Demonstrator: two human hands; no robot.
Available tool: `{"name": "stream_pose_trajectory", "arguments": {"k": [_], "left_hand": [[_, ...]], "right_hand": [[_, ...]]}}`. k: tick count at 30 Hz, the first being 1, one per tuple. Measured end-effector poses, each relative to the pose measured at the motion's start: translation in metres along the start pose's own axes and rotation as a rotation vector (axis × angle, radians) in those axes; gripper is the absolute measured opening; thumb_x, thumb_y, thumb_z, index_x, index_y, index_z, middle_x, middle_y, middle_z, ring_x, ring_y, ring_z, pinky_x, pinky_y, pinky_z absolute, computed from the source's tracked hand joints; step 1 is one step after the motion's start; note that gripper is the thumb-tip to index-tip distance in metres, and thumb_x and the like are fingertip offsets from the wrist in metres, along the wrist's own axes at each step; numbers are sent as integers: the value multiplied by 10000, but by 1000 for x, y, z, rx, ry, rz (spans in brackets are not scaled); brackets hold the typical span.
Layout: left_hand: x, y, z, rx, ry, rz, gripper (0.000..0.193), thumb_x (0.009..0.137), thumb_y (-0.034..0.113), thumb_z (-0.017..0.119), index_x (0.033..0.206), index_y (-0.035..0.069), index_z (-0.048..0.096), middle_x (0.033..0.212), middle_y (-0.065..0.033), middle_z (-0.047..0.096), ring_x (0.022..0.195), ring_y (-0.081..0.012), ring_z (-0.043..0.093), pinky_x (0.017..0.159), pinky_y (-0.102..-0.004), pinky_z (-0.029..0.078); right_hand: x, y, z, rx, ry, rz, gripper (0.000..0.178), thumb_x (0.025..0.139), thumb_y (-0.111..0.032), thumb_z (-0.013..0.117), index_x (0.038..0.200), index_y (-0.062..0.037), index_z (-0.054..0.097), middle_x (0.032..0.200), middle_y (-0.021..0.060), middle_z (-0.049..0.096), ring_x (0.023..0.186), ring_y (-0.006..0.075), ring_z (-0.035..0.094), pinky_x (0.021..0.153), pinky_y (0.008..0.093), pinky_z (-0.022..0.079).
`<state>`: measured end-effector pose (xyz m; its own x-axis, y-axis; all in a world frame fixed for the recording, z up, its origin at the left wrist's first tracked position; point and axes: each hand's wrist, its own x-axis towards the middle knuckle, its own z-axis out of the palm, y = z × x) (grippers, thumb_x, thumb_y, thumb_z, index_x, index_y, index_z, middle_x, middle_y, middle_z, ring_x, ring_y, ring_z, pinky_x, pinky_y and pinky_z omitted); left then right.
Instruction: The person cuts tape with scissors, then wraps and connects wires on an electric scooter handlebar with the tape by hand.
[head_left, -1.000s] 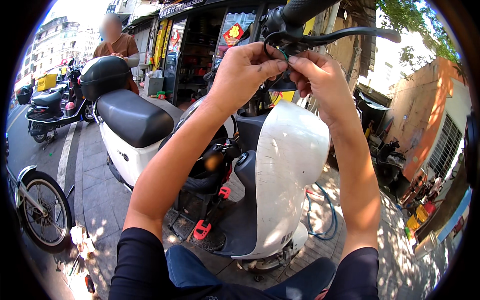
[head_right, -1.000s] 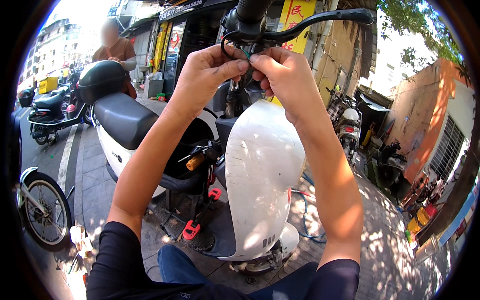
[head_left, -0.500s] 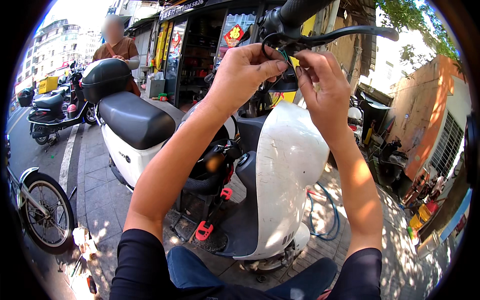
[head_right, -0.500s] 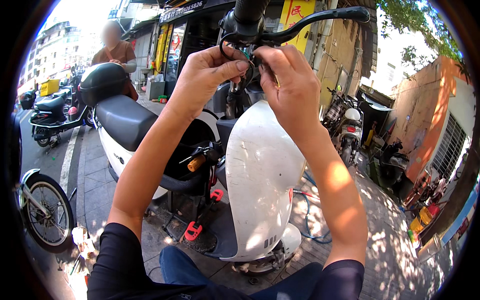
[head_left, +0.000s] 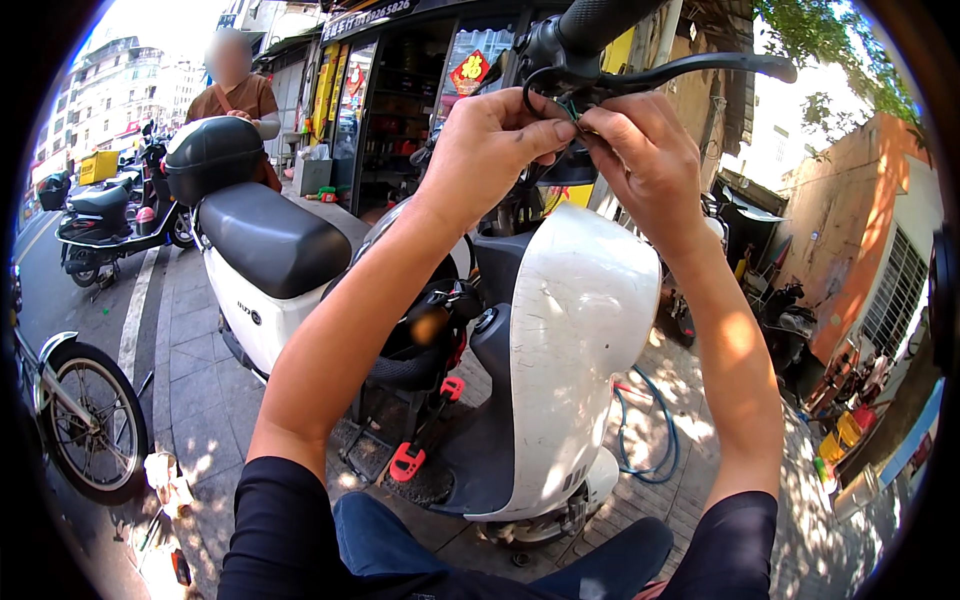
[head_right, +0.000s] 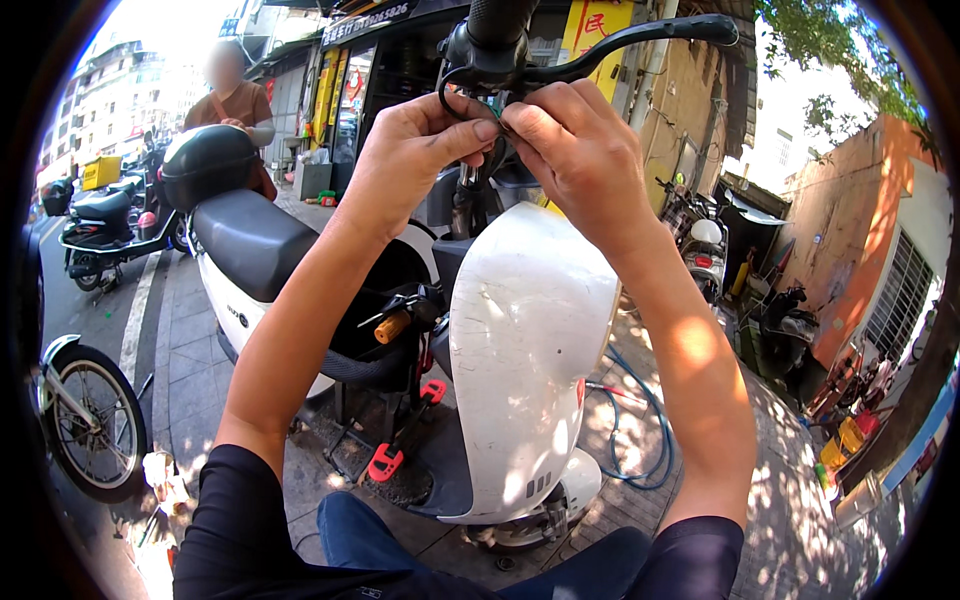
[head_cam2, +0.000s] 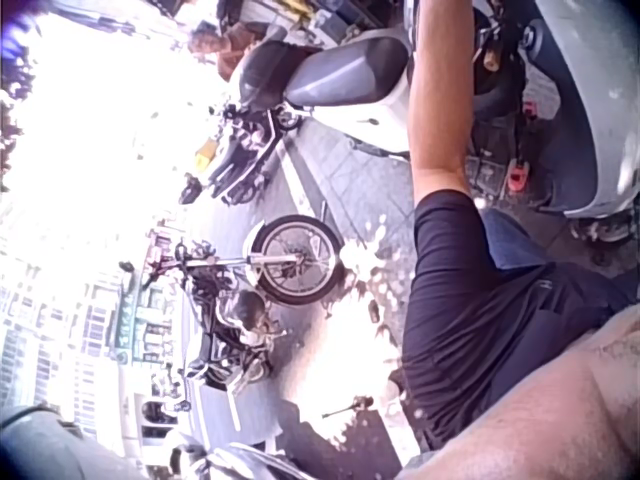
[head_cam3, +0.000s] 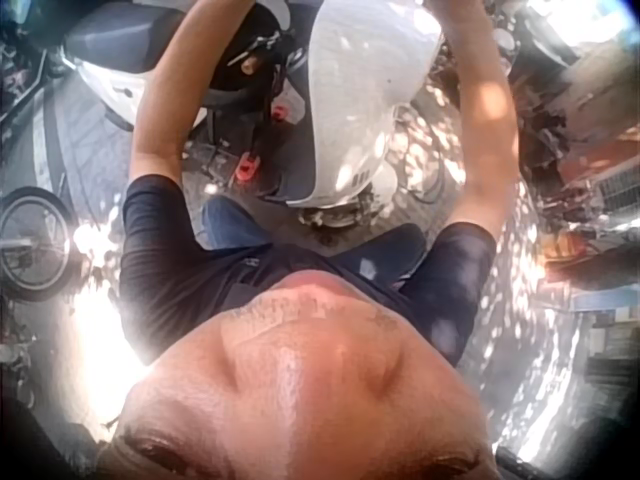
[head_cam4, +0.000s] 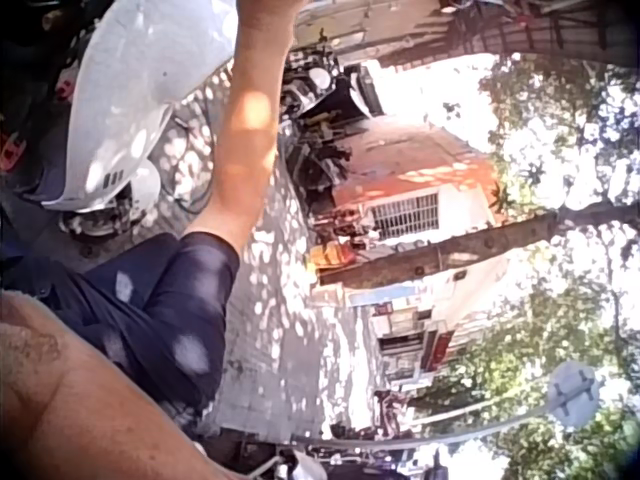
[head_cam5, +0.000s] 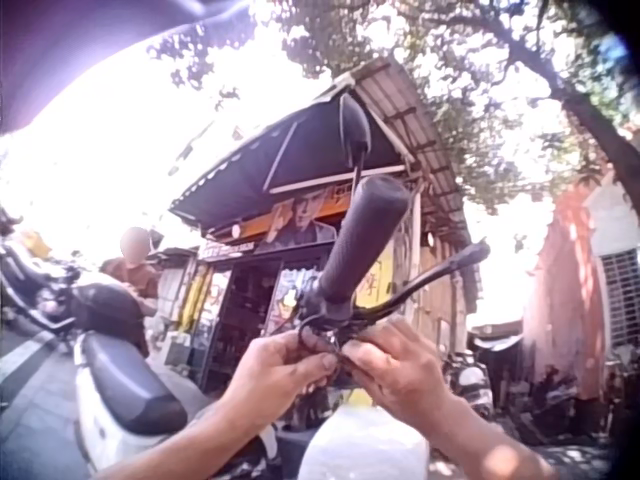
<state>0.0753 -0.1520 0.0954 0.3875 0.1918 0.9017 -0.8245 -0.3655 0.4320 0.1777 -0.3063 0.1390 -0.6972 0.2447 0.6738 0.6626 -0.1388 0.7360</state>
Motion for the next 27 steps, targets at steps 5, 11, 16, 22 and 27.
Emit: {"name": "stream_pose_trajectory", "arguments": {"k": [5,11,16,22,27], "left_hand": [[0,1,1,-17,9,-8,145,866,93,706,951,-17,665,814,-36,653,716,-96,587,706,-226,477],[0,1,0,-46,-6,-12,140,865,88,705,946,-18,664,811,-37,654,720,-96,592,705,-227,480],[0,1,1,-46,5,-2,162,857,112,723,948,-11,670,813,-36,660,720,-96,597,712,-231,488],[1,0,2,-50,4,-7,160,857,118,726,950,-1,675,814,-30,663,722,-95,598,709,-227,488],[0,-1,1,-42,-2,3,154,866,112,715,949,-10,671,812,-34,662,723,-96,598,708,-227,491]], "right_hand": [[0,0,2,4,31,-18,260,688,-35,753,918,-100,651,870,13,612,816,221,593,666,346,514],[1,5,3,0,42,-77,276,685,-17,747,928,-100,644,869,22,596,803,224,589,660,340,515],[4,7,3,-16,59,-132,320,668,-12,742,958,-103,640,882,19,593,795,217,591,635,335,517],[4,9,3,-35,64,-160,321,650,-11,739,946,-98,650,871,17,600,787,214,590,624,323,519],[5,8,2,-51,62,-162,277,649,-4,740,902,-85,662,847,19,605,780,215,585,625,320,515]]}}
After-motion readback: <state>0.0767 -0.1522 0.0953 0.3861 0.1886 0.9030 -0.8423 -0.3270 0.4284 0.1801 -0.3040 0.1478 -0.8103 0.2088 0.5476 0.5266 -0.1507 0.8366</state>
